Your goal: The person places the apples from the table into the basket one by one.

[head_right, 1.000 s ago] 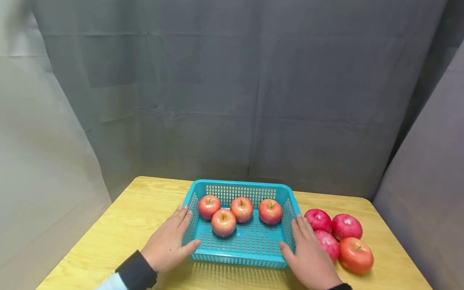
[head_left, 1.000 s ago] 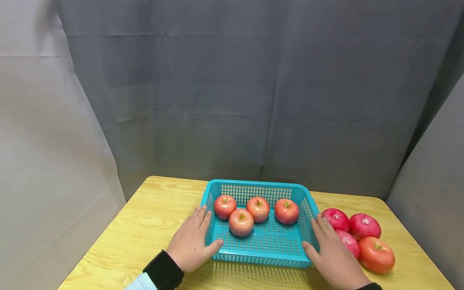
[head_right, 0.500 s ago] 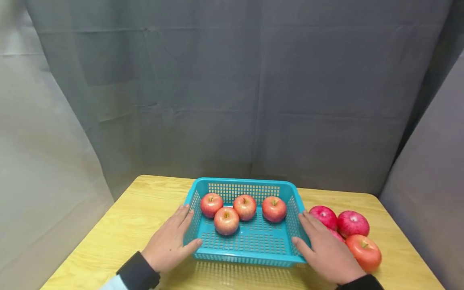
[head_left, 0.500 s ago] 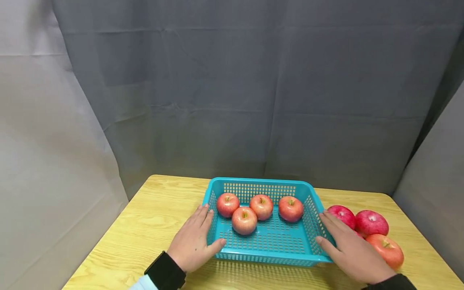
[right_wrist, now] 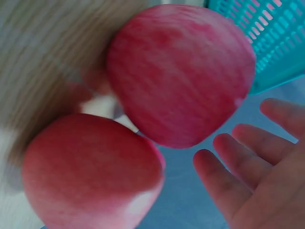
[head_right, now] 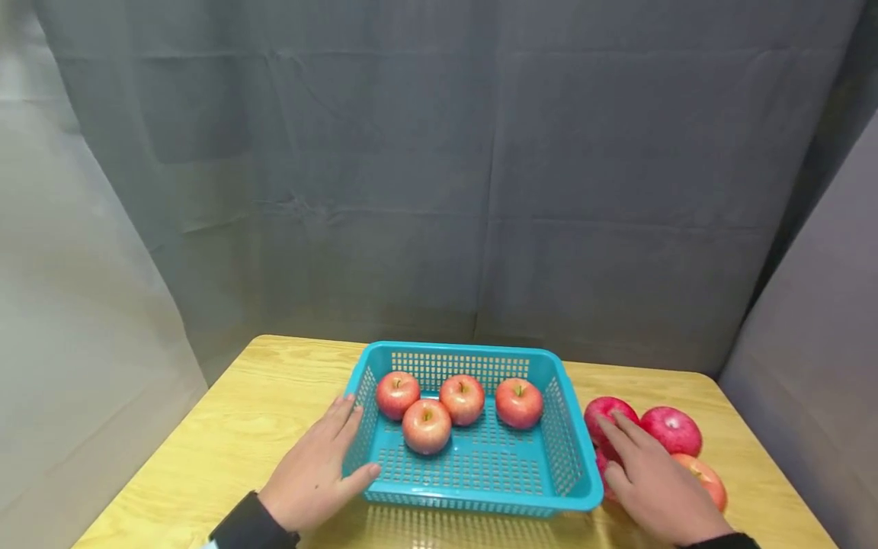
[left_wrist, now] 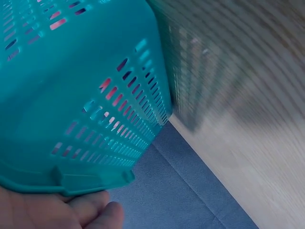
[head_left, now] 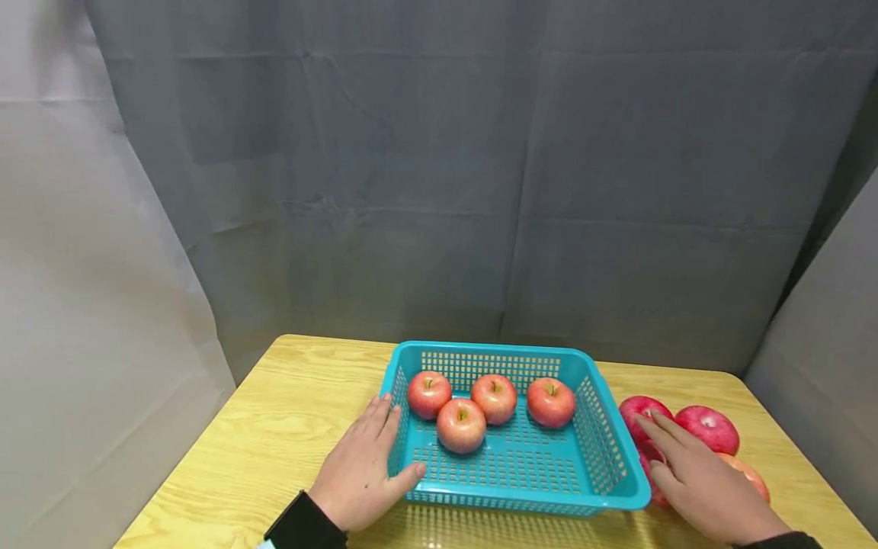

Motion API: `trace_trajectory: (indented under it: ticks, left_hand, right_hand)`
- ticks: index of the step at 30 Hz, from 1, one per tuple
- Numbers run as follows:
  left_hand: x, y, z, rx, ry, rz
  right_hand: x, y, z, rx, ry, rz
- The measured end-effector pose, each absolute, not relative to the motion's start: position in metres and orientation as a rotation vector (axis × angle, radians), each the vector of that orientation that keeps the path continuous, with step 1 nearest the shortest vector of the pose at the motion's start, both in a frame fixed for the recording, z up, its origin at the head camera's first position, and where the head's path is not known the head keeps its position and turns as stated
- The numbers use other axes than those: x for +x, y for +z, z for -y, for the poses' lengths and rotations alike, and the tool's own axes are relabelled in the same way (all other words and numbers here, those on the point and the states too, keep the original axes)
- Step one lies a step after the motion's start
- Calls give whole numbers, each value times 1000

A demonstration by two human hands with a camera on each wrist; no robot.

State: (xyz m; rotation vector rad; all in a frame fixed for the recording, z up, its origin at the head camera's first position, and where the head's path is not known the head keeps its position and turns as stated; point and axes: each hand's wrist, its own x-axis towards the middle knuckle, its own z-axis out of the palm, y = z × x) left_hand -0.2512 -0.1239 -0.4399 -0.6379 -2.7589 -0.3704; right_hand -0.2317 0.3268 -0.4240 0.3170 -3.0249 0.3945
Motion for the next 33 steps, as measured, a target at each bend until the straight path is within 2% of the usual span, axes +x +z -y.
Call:
trace_trajectory:
  ticks: [14,33]
  left_hand:
    - [-250,-429,122,-624,-352,2753]
    - [-248,-435,122,-607,-391,2780]
  right_hand:
    - [-234,-432,-337,201,153,3046]
    - [-234,-445,-339,211,181,3013]
